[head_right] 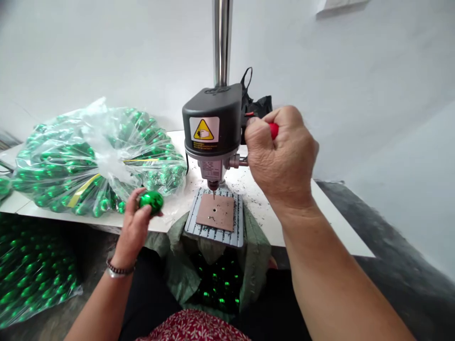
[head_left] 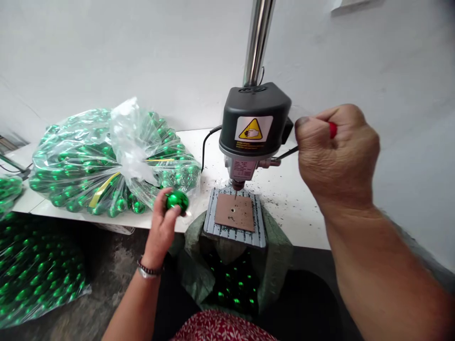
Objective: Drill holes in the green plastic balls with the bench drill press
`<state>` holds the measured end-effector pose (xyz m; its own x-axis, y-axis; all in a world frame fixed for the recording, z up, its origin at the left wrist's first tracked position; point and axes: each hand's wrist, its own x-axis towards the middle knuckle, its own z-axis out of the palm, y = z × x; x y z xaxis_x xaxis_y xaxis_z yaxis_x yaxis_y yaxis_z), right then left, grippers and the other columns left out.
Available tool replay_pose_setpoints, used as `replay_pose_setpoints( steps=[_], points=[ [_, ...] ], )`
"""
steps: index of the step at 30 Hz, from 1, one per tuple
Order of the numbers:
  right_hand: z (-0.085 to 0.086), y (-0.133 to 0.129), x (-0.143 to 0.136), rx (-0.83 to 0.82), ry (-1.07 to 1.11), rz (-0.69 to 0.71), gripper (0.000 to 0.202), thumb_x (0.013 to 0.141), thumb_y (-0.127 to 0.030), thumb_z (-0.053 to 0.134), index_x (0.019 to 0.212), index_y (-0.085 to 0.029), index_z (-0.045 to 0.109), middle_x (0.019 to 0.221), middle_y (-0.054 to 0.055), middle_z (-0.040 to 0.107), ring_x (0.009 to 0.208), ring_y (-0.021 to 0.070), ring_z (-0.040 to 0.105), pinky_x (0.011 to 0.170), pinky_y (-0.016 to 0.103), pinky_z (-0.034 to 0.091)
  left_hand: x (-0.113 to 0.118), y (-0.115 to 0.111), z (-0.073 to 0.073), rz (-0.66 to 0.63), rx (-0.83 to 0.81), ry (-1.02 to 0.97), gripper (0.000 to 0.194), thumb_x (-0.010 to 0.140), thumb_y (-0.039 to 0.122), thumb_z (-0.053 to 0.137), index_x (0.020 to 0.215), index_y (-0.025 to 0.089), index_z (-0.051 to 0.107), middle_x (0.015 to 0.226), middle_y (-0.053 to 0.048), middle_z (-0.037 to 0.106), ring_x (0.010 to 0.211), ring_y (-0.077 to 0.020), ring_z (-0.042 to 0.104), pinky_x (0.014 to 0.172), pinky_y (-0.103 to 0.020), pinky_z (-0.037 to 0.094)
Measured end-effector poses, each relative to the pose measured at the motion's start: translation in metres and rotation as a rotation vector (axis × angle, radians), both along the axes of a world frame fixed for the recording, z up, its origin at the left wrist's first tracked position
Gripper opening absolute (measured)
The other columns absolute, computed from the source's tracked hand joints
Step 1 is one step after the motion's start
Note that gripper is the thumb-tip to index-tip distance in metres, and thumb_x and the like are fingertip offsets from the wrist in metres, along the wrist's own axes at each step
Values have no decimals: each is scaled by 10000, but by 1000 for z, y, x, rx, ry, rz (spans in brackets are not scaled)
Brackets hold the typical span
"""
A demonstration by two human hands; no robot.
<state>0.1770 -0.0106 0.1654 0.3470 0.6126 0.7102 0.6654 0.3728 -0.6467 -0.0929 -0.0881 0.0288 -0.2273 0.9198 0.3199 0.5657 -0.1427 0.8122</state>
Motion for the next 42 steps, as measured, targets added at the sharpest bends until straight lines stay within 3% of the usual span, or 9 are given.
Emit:
replay_pose_setpoints(
  steps=[4,10,16,21,26,30,34,38,42],
  points=[
    [-2,1,2,49,-34,3,330,906,-445,505,747,-156,496,642,-41,496,599,34,388,626,238,359,43,-4,-22,-331,-97,38,365,911,300,532,1266,263,603,1264,-88,611,1202,-242,587,1081,-398,486],
    [0,-1,2,10,-31,19,267,890,-367,521,743,-145,501,600,-60,436,578,20,348,601,210,334,53,35,-47,-336,-153,156,526,841,262,659,1353,221,545,1338,-132,548,1294,-261,539,1165,-452,405],
    [2,-3,-1,13,-8,19,230,904,-313,497,738,-157,467,620,-68,427,591,13,373,638,195,347,41,37,-36,-299,-220,480,630,767,178,725,1360,265,532,1429,-125,475,1208,-299,622,1079,-464,488],
    [4,-6,-3,-14,13,19,236,903,-303,520,733,-159,443,619,-75,419,602,10,374,662,197,356,36,37,-21,-389,-313,628,685,742,125,722,1384,237,511,1490,-164,437,1125,-323,673,1014,-479,531],
    [3,-5,-3,-9,-18,12,250,920,-317,503,741,-160,427,615,-78,403,590,7,367,633,181,344,33,35,-15,-446,-153,450,590,760,175,689,1329,237,548,1450,-127,515,1227,-288,617,1082,-434,489],
    [4,-5,-4,-28,-57,-14,252,932,-322,479,745,-165,417,617,-76,381,585,8,373,634,176,349,41,34,-16,-520,-218,195,572,871,320,601,1415,194,474,1292,-120,634,1207,-261,615,1081,-432,488],
    [6,-7,-4,-58,-71,-36,218,925,-291,479,755,-164,429,628,-74,377,588,10,374,653,183,363,48,39,-32,-458,-203,248,441,895,280,559,1325,180,554,1375,-158,545,1289,-273,553,1148,-459,423],
    [2,-5,-1,-22,-75,-24,235,925,-330,473,759,-166,442,634,-64,395,596,17,385,658,198,372,44,42,-49,-450,-178,262,572,814,201,661,1367,234,522,1448,-134,460,1352,-260,505,1187,-445,384],
    [-1,-4,0,33,-70,6,295,928,-413,447,757,-172,448,638,-55,434,602,22,398,649,198,386,39,41,-48,-387,-163,256,622,739,89,645,1337,230,545,1384,-125,524,1307,-256,541,1161,-444,403]
  ],
)
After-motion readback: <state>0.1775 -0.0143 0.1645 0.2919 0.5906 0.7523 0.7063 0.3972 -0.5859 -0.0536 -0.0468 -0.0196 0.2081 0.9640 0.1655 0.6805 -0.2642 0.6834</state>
